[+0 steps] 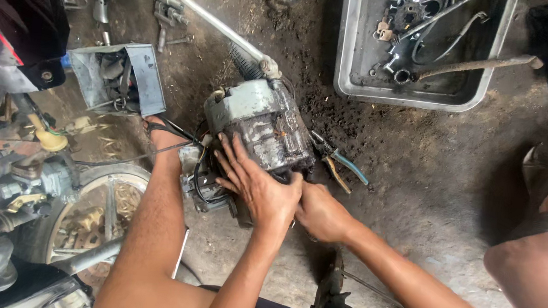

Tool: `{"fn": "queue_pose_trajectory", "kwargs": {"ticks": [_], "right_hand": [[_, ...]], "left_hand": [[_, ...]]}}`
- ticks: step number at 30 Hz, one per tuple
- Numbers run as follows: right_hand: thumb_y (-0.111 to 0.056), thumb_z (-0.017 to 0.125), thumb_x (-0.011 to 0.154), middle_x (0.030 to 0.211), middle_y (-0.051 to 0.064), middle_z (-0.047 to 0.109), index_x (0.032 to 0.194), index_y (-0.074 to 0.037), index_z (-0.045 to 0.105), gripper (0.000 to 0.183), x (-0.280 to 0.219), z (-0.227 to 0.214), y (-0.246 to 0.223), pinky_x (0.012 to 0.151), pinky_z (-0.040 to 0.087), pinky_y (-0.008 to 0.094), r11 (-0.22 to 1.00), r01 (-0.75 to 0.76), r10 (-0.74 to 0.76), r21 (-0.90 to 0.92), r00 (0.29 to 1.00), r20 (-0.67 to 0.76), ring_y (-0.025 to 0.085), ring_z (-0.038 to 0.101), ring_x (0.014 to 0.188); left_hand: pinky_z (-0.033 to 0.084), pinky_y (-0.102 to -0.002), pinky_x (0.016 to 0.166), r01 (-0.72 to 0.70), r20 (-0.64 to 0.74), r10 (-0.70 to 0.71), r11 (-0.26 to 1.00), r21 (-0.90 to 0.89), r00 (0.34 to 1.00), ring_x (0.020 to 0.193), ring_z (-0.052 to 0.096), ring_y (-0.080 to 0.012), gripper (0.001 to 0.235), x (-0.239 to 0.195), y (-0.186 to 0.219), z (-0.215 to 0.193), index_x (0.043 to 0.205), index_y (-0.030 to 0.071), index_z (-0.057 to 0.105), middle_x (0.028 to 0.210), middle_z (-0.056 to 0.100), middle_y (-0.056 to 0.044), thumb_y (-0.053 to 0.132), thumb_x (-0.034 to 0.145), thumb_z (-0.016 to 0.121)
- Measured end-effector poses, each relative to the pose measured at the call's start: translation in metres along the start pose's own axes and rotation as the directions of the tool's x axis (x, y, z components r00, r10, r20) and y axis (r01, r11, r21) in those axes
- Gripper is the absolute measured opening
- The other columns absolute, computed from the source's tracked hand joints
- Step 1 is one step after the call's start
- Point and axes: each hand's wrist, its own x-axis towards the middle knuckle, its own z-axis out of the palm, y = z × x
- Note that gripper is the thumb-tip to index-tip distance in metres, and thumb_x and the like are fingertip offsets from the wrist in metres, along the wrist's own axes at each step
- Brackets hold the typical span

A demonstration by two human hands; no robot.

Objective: The person works on a motorcycle engine placed on the ground, using pliers to manipulate a wire or cable near the engine casing. The person also uses a wrench to tighten or loosen bolts on the engine block.

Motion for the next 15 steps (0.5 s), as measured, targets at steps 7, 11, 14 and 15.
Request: {"fn": "queue_pose_trajectory", "kwargs": {"ticks": [7,11,14,15], "right_hand": [[-0.03,0.044,0.082,0.076,0.021,0.064,0.083,-0.006,0.052,0.025,-0.027,-0.008,-0.039,0.066,0.048,0.053,0.962,-0.127,0.11,-0.241,0.99,-0.085,0.042,0.061,0.077],[-0.029,0.039,0.084,0.077,0.026,0.063,0.091,-0.006,0.05,0.026,-0.038,-0.005,-0.052,0.068,0.045,0.058,0.923,-0.276,0.23,-0.269,0.955,-0.19,0.046,0.06,0.079],[-0.026,0.037,0.085,0.084,0.029,0.062,0.099,-0.005,0.049,0.028,-0.035,-0.003,-0.058,0.074,0.045,0.06,0.914,-0.338,0.287,-0.224,0.93,-0.23,0.048,0.058,0.083],[-0.026,0.037,0.085,0.084,0.029,0.062,0.099,-0.005,0.049,0.028,-0.034,-0.004,-0.061,0.074,0.045,0.06,0.914,-0.337,0.287,-0.225,0.931,-0.226,0.048,0.058,0.083]], "left_hand": [[-0.002,-0.069,0.094,-0.036,0.05,0.036,0.999,-0.015,0.998,0.129,0.006,-0.0461,0.114,-0.002,0.003,-0.005,0.137,0.0,0.009,0.142,0.007,-0.026,0.023,0.049,0.077],[-0.003,-0.069,0.094,-0.034,0.037,0.035,0.999,-0.041,0.999,0.127,0.005,-0.0492,0.122,-0.001,0.01,-0.007,0.136,-0.004,0.009,0.14,0.006,-0.03,0.035,0.047,0.083],[-0.004,-0.069,0.094,-0.025,0.041,0.027,0.999,-0.034,0.999,0.127,0.006,-0.0493,0.124,-0.001,0.011,-0.007,0.136,-0.004,0.01,0.14,0.006,-0.031,0.042,0.049,0.083],[-0.004,-0.069,0.094,-0.023,0.039,0.024,0.999,-0.032,0.999,0.127,0.006,-0.0493,0.124,-0.001,0.01,-0.007,0.136,-0.004,0.01,0.14,0.006,-0.031,0.042,0.049,0.083]]}}
